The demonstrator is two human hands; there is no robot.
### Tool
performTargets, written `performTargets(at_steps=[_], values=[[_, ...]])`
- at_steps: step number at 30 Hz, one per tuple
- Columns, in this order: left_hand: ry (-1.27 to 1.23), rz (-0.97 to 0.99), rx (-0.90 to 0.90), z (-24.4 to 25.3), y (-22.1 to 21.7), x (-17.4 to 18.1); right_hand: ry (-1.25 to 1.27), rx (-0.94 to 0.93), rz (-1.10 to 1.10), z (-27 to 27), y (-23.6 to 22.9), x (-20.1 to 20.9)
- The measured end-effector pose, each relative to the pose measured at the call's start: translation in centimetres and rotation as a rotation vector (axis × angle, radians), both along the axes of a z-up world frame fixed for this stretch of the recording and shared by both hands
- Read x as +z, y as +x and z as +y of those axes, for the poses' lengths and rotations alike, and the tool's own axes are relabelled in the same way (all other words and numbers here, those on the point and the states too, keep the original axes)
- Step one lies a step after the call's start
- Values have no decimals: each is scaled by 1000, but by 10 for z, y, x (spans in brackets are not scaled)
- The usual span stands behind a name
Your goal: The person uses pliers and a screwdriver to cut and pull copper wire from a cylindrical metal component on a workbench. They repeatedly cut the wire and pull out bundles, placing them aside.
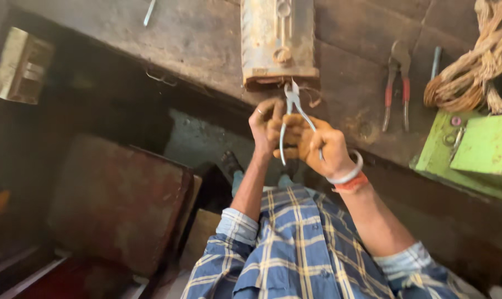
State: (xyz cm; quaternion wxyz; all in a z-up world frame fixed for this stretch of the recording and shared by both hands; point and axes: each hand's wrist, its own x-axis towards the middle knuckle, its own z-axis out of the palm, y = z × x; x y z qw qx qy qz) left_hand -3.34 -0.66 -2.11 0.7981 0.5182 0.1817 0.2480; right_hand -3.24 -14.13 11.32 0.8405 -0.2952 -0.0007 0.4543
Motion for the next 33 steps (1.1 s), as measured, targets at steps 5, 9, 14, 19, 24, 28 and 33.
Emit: performTargets(at_steps=[5,9,14,19,24,28,33], values=[[-172,-3,-123,13,11,4,92,-25,117,14,3,-11],[-235,-21,-220,18,23,3,149,-15,167,12,6,-19],[-386,-88,-233,10,23,-6,156,-37,297,7,14,-26],[-322,-105,-194,7,22,-4,51,-118,373,12,19,-23],[-237,-109,-186,10,22,-1,-50,-175,411,22,16,-27],[-245,-103,-235,14,23,-6,-280,-172,193,34,7,-35],[-276,-157,-257,14,29,-1,-939,-254,-873,35,9,-25]])
